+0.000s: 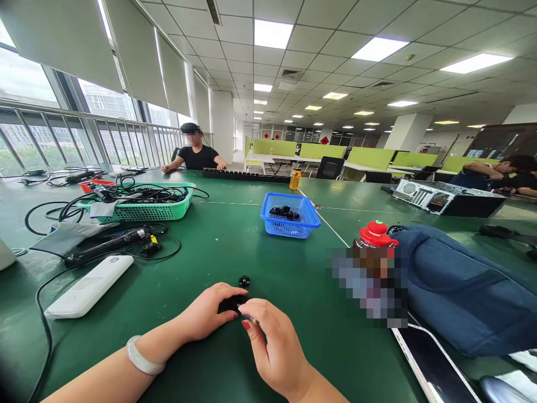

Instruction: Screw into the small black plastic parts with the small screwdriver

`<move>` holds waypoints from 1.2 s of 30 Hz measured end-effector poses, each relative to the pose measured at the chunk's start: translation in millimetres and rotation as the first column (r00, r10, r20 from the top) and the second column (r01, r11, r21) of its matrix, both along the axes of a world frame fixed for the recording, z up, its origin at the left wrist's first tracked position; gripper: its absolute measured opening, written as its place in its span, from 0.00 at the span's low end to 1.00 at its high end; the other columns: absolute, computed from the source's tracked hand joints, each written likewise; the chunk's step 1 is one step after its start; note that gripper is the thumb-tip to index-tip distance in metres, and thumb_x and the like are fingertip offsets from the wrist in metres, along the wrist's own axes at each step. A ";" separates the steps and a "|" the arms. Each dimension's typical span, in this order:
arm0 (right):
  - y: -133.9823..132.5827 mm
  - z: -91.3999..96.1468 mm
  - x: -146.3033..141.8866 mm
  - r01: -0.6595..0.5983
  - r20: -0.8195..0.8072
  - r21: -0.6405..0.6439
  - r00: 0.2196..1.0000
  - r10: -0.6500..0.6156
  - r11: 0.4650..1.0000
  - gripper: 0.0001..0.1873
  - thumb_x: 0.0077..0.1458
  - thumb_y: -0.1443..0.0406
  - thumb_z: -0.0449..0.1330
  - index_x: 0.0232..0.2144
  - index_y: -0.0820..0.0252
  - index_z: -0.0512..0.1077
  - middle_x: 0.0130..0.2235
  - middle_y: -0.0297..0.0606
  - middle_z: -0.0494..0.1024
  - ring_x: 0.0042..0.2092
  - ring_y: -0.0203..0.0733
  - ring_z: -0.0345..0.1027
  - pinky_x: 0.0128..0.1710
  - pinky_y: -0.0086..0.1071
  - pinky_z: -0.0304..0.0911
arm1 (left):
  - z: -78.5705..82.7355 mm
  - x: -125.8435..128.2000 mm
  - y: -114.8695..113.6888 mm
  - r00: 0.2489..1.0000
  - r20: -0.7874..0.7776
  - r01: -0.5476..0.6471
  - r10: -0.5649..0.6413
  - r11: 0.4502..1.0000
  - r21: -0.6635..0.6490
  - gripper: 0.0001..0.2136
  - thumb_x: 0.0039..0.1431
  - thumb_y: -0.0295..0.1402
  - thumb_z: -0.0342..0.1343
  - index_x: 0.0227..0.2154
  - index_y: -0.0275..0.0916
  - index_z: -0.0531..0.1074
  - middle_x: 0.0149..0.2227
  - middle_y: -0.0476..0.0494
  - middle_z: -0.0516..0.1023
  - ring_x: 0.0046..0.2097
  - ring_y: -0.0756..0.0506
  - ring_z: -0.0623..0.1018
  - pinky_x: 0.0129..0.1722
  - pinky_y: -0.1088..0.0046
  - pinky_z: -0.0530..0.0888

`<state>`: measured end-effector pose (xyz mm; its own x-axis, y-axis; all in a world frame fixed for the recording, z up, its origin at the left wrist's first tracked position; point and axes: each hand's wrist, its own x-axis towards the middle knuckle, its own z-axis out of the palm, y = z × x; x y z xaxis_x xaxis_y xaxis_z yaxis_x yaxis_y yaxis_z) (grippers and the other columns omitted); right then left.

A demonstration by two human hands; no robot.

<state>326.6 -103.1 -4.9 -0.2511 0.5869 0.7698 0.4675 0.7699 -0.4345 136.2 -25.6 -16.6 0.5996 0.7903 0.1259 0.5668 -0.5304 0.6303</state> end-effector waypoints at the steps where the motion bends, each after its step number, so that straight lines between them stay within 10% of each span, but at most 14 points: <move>1: 2.0 -0.4 0.3 0.008 -0.010 -0.025 1.000 -0.009 1.000 0.13 0.61 0.72 0.51 0.45 0.56 0.67 0.39 0.39 0.77 0.38 0.38 0.74 0.37 0.29 0.72 | 0.4 0.2 -0.6 1.000 -0.002 0.016 -0.016 1.000 0.014 0.22 0.51 0.29 0.58 0.52 0.44 0.71 0.49 0.45 0.77 0.50 0.43 0.73 0.53 0.65 0.67; 10: 13.4 -9.7 4.8 0.025 -0.168 -0.198 0.984 -0.059 0.980 0.14 0.64 0.66 0.50 0.50 0.57 0.67 0.38 0.39 0.77 0.33 0.36 0.74 0.35 0.30 0.73 | 4.0 0.6 -6.8 0.991 -0.038 0.129 -0.125 0.983 0.127 0.20 0.56 0.31 0.56 0.53 0.46 0.70 0.49 0.45 0.77 0.48 0.43 0.73 0.51 0.65 0.68; 36: 12.7 -2.0 7.0 0.025 -0.145 -0.086 0.989 -0.037 0.996 0.08 0.63 0.62 0.52 0.40 0.57 0.69 0.36 0.38 0.75 0.34 0.39 0.72 0.35 0.30 0.70 | 5.2 1.8 -10.3 0.992 0.014 0.119 -0.126 0.966 0.231 0.16 0.61 0.32 0.51 0.51 0.46 0.70 0.52 0.44 0.74 0.52 0.44 0.71 0.55 0.63 0.68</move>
<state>333.6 -90.4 -6.9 -0.1199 0.6565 0.7447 0.4171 0.7140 -0.5623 138.0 -35.9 -11.4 0.6838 0.6589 0.3134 0.4722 -0.7271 0.4984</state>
